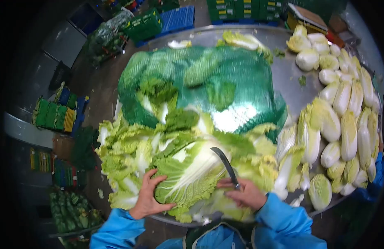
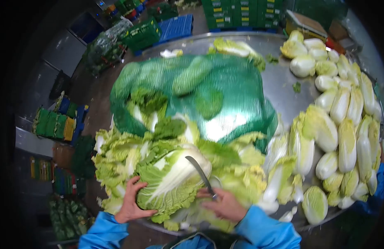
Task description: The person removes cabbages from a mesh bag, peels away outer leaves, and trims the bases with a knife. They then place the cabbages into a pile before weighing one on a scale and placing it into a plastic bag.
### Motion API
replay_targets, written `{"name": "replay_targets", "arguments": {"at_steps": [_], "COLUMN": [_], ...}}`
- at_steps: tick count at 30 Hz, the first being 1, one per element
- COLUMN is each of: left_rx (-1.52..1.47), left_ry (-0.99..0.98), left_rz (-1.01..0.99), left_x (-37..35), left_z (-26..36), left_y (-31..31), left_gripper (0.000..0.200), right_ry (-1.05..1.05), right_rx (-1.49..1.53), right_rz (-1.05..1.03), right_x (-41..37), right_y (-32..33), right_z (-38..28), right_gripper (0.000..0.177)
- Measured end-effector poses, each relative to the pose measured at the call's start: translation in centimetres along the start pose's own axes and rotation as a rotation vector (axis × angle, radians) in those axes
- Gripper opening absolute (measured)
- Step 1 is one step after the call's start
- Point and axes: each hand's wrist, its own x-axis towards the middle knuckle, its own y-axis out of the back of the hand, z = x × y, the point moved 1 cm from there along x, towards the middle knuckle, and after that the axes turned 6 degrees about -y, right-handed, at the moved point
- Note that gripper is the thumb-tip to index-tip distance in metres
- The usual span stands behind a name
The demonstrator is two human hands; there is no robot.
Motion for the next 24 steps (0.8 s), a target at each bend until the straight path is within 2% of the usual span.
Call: {"name": "replay_targets", "arguments": {"at_steps": [1, 2, 4, 6, 7, 8, 9, 11, 14, 16, 18, 20, 24], "left_rx": [-0.004, 0.047, 0.101, 0.213, 0.208, 0.201, 0.334, 0.500, 0.484, 0.460, 0.410, 0.405, 0.375], "left_ry": [0.025, 0.083, 0.137, 0.084, 0.112, 0.111, 0.120, 0.124, 0.115, 0.105, 0.011, -0.005, -0.017], "left_rz": [-0.033, -0.057, -0.104, -0.001, -0.005, -0.010, -0.057, -0.104, -0.144, -0.130, -0.021, -0.012, -0.003], "left_x": [-3.1, -6.0, -10.2, -11.9, -12.5, -11.8, -10.2, -7.8, -5.6, -6.2, -7.1, -7.0, -6.8], "left_z": [-1.0, -2.3, -4.0, -4.5, -4.8, -3.6, -1.8, 0.3, 1.3, -0.7, -2.9, -3.4, -4.1], "left_y": [-1.8, -4.1, -7.1, -8.1, -8.0, -7.6, -6.7, -5.9, -7.6, -9.2, -9.9, -10.1, -10.1], "left_gripper": [0.082, 0.084, 0.086, 0.094, 0.101, 0.101, 0.102, 0.109, 0.112, 0.111, 0.109, 0.108, 0.106], "right_ry": [-0.062, -0.007, 0.179, 0.350, 0.340, 0.327, 0.320, 0.274, 0.212, 0.193, 0.165, 0.284, 0.142], "right_rx": [-0.211, -0.160, -0.497, -0.627, -0.620, -0.745, -0.870, -0.917, -0.949, -0.972, -0.975, -0.973, -1.008], "right_rz": [0.057, 0.168, 0.356, 0.408, 0.418, 0.372, 0.322, 0.357, 0.389, 0.346, 0.348, 0.408, 0.324], "right_x": [-0.1, -0.4, 0.1, -0.6, -1.0, -1.3, -1.3, -0.6, 0.5, 0.8, 0.8, 1.0, 2.2], "right_y": [1.0, 1.6, 3.6, 2.6, 2.0, 1.2, 0.4, -1.1, -1.7, -2.1, -2.1, -2.0, -2.0], "right_z": [1.3, 2.4, 5.4, 5.5, 5.6, 5.6, 5.5, 6.2, 7.9, 8.9, 9.1, 9.2, 9.0], "right_gripper": [0.050, 0.034, 0.031, 0.031, 0.031, 0.029, 0.027, 0.026, 0.025, 0.025, 0.025, 0.025, 0.025]}}
